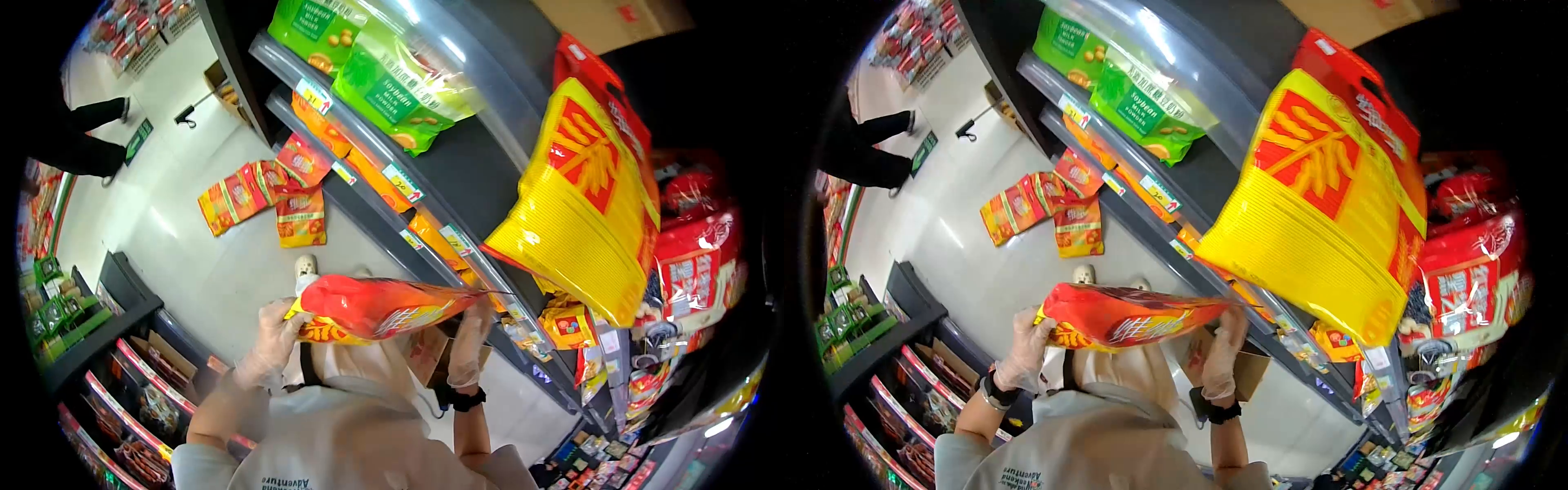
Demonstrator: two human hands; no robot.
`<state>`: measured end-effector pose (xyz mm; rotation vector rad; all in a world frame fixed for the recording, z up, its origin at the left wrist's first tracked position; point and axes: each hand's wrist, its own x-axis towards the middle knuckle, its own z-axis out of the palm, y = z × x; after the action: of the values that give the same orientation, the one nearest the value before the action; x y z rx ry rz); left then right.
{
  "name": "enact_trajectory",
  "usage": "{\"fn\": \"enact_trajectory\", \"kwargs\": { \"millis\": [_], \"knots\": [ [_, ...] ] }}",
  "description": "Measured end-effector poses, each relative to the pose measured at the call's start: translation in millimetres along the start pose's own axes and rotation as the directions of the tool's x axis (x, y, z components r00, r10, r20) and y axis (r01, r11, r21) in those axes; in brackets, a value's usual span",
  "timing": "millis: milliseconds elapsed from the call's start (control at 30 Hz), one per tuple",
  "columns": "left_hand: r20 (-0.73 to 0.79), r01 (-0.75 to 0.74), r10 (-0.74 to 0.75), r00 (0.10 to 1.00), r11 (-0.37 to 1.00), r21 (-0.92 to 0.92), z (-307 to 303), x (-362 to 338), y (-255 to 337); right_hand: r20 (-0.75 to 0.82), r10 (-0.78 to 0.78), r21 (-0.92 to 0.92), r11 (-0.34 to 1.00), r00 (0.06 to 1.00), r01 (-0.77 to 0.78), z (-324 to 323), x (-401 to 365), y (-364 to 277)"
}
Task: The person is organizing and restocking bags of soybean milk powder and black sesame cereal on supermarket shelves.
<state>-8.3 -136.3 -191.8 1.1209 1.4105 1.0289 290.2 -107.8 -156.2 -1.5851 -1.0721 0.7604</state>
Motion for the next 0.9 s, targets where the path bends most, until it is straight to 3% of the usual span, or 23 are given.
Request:
{"fn": "enact_trajectory", "kwargs": {
  "millis": [33, 67, 100, 133, 167, 200, 267, 333, 367, 400, 500, 600, 633, 667, 733, 900],
  "knots": [
    [-0.001, 0.149, -0.149, 0.989, 0.986, -0.074, -1.9, -1.3, 4.8, 0.172, 0.185, 0.135, 0.968, 0.968, -0.209, 8.7, 2.9, -1.8],
    [0.010, 0.292, -0.294, 0.956, 0.945, -0.146, -0.3, -0.6, 2.7, 0.354, 0.335, 0.229, 0.874, 0.873, -0.428, 15.8, 7.0, -1.9],
    [0.015, 0.316, -0.317, 0.948, 0.938, -0.146, 5.7, 1.2, -5.2, 0.630, -0.060, 0.719, 0.420, 0.774, -0.554, -14.3, 7.3, 154.9],
    [-0.048, 0.325, -0.359, 0.932, 0.888, -0.324, 13.4, 4.1, -15.3, 0.501, 0.420, 0.529, 0.544, 0.757, -0.651, 9.4, -4.1, 97.4],
    [-0.074, 0.352, -0.435, 0.897, 0.806, -0.475, 17.6, -0.4, -28.8, 0.464, 0.482, 0.531, 0.521, 0.744, -0.668, 11.2, -21.6, 100.2],
    [-0.115, 0.327, -0.495, 0.861, 0.713, -0.620, 24.1, -1.9, -41.5, 0.527, 0.494, 0.389, 0.584, 0.692, -0.713, 12.8, -25.6, 108.4],
    [-0.032, 0.425, -0.522, 0.852, 0.725, -0.542, 20.2, -7.8, -46.4, 0.638, 0.525, 0.085, 0.680, 0.564, -0.729, 20.9, -26.4, 104.2],
    [-0.138, 0.365, -0.625, 0.769, 0.605, -0.707, 26.9, 6.0, -40.5, 0.670, 0.496, 0.056, 0.708, 0.552, -0.704, 42.3, -5.0, 85.7],
    [-0.095, 0.375, -0.601, 0.794, 0.606, -0.701, 14.5, 9.0, -42.1, 0.727, 0.469, 0.036, 0.703, 0.502, -0.710, 51.8, -3.5, 61.2],
    [-0.133, 0.396, -0.657, 0.742, 0.590, -0.704, 14.7, 10.0, -48.7, 0.793, 0.417, 0.016, 0.714, 0.443, -0.700, 59.5, 5.9, 51.8],
    [-0.136, 0.416, -0.657, 0.742, 0.610, -0.675, 7.8, 14.7, -43.3, 0.815, 0.435, 0.019, 0.638, 0.382, -0.769, 68.5, 11.3, 50.4],
    [-0.107, 0.426, -0.653, 0.750, 0.601, -0.677, 7.1, 19.2, -38.6, 0.827, 0.357, 0.107, 0.658, 0.434, -0.746, 76.0, 9.0, 57.5],
    [-0.106, 0.440, -0.669, 0.736, 0.591, -0.676, 8.7, 19.6, -38.0, 0.815, 0.266, 0.244, 0.648, 0.515, -0.721, 81.2, 9.1, 56.3],
    [-0.078, 0.458, -0.671, 0.737, 0.581, -0.673, 6.7, 22.9, -31.3, 0.808, 0.268, 0.262, 0.635, 0.525, -0.727, 81.6, 6.4, 53.8],
    [-0.090, 0.477, -0.680, 0.728, 0.596, -0.646, 9.2, 22.8, -27.8, 0.803, 0.341, 0.128, 0.703, 0.490, -0.699, 81.2, 11.1, 46.9],
    [-0.074, 0.492, -0.655, 0.752, 0.633, -0.598, 15.9, 20.8, -17.2, 0.785, 0.428, 0.110, 0.614, 0.447, -0.781, 65.7, 7.4, 42.0]
  ]
}}
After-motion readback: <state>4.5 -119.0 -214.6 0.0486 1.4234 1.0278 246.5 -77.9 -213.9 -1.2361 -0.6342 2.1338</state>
